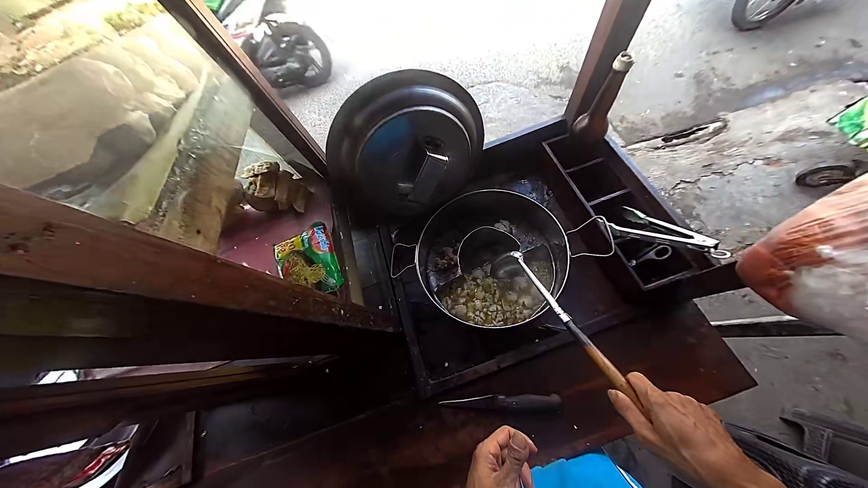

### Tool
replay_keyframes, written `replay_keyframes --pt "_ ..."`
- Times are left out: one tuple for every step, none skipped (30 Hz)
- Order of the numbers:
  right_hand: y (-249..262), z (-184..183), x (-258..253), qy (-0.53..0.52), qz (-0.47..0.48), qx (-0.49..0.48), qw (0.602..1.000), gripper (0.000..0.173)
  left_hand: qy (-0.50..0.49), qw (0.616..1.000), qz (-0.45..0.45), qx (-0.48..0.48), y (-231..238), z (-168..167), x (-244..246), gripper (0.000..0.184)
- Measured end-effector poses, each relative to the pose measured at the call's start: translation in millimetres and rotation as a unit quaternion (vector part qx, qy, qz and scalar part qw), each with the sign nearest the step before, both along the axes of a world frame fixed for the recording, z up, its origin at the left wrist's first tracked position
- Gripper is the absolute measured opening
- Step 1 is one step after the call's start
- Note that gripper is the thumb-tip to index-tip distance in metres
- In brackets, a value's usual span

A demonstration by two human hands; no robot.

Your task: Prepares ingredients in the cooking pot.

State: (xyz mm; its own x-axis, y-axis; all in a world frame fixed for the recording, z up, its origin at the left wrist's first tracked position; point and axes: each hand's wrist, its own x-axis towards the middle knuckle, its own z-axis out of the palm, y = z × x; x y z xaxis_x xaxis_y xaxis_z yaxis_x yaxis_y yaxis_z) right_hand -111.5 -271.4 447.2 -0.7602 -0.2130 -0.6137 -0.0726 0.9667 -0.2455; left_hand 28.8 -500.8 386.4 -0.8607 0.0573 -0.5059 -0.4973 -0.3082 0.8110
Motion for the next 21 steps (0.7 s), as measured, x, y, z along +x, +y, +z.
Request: replay_keyframes --pt "3.0 -0.5 -2.1 -0.007 -0.021 -0.031 0.999 0.042 -0.002 1.000 -0.001 0.001 0.0 -0.9 -0.4 0.031" --pt "5.4 -0.6 -5.1 -0.018 -0.038 -0.058 0.997 0.041 -0.005 1.000 -0.003 0.003 0.0 -2.2 -1.2 0.031" --pt "7.2 -1.0 -7.9 -0.032 -0.052 -0.078 0.995 0.040 -0.008 1.000 -0.006 0.004 -0.2 -3.0 -1.9 0.032" --pt "8.0 -1.1 -10.7 -0.043 -0.058 -0.089 0.993 0.040 -0.013 1.000 -0.009 0.004 -0.4 -3.5 -2.7 0.031" --pt "7.6 -0.5 -13.6 -0.050 -0.056 -0.090 0.993 0.039 -0.017 1.000 -0.011 0.005 -0.5 -3.8 -3.9 0.031" --pt "5.8 0.0 -16.2 -0.058 -0.052 -0.085 0.993 0.039 -0.020 1.000 -0.011 0.007 -0.6 -4.4 -5.0 0.030" --pt "2.5 -0.4 -18.5 -0.065 -0.047 -0.076 0.994 0.039 -0.021 1.000 -0.011 0.008 -1.0 -4.8 -6.1 0.030" --pt "-2.0 -2.1 -20.6 -0.068 -0.042 -0.064 0.995 0.039 -0.021 1.000 -0.012 0.009 -1.7 -5.2 -7.2 0.029" --pt "-6.3 -5.2 -22.2 -0.070 -0.040 -0.054 0.995 0.039 -0.021 1.000 -0.014 0.008 -2.4 -5.3 -8.1 0.029" --pt "-10.1 -9.5 -23.6 -0.075 -0.046 -0.052 0.995 0.039 -0.022 1.000 -0.016 0.006 -3.2 -4.8 -9.0 0.029" --pt "-12.8 -14.6 -25.3 -0.089 -0.063 -0.063 0.992 0.038 -0.024 1.000 -0.018 0.003 -3.7 -4.2 -9.4 0.028" --pt "-14.1 -20.9 -26.6 -0.105 -0.093 -0.091 0.986 0.037 -0.025 1.000 -0.018 0.001 -4.3 -3.7 -9.5 0.028" --pt "-15.0 -27.7 -28.1 -0.129 -0.132 -0.132 0.974 0.035 -0.026 1.000 -0.016 -0.001 -4.9 -3.8 -9.5 0.027" --pt "-16.9 -33.8 -28.7 -0.156 -0.182 -0.189 0.952 0.033 -0.028 1.000 -0.014 0.000 -5.2 -4.3 -9.5 0.027" --pt "-20.5 -37.3 -28.5 -0.190 -0.240 -0.258 0.916 0.031 -0.031 0.999 -0.014 0.002 -5.2 -4.9 -9.2 0.027" --pt "-24.8 -38.8 -28.9 -0.225 -0.294 -0.320 0.872 0.030 -0.033 0.999 -0.014 0.005 -4.9 -5.6 -9.0 0.026" --pt "-29.6 -39.8 -29.9 -0.257 -0.342 -0.367 0.826 0.032 -0.034 0.999 -0.015 0.007 -4.4 -6.2 -9.0 0.026" --pt "-35.2 -39.9 -31.5 -0.285 -0.386 -0.397 0.783 0.034 -0.035 0.999 -0.016 0.010 -3.6 -6.4 -8.8 0.027" --pt "-41.6 -39.2 -33.9 -0.308 -0.426 -0.413 0.743 0.036 -0.034 0.999 -0.017 0.011 -2.9 -6.9 -8.8 0.027" --pt "-48.7 -38.5 -37.3 -0.327 -0.464 -0.418 0.709 0.036 -0.033 0.999 -0.018 0.012 -2.6 -7.2 -9.0 0.027" --pt "-55.3 -38.5 -41.6 -0.345 -0.494 -0.419 0.680 0.036 -0.032 0.999 -0.019 0.014 -2.3 -7.4 -9.1 0.027"
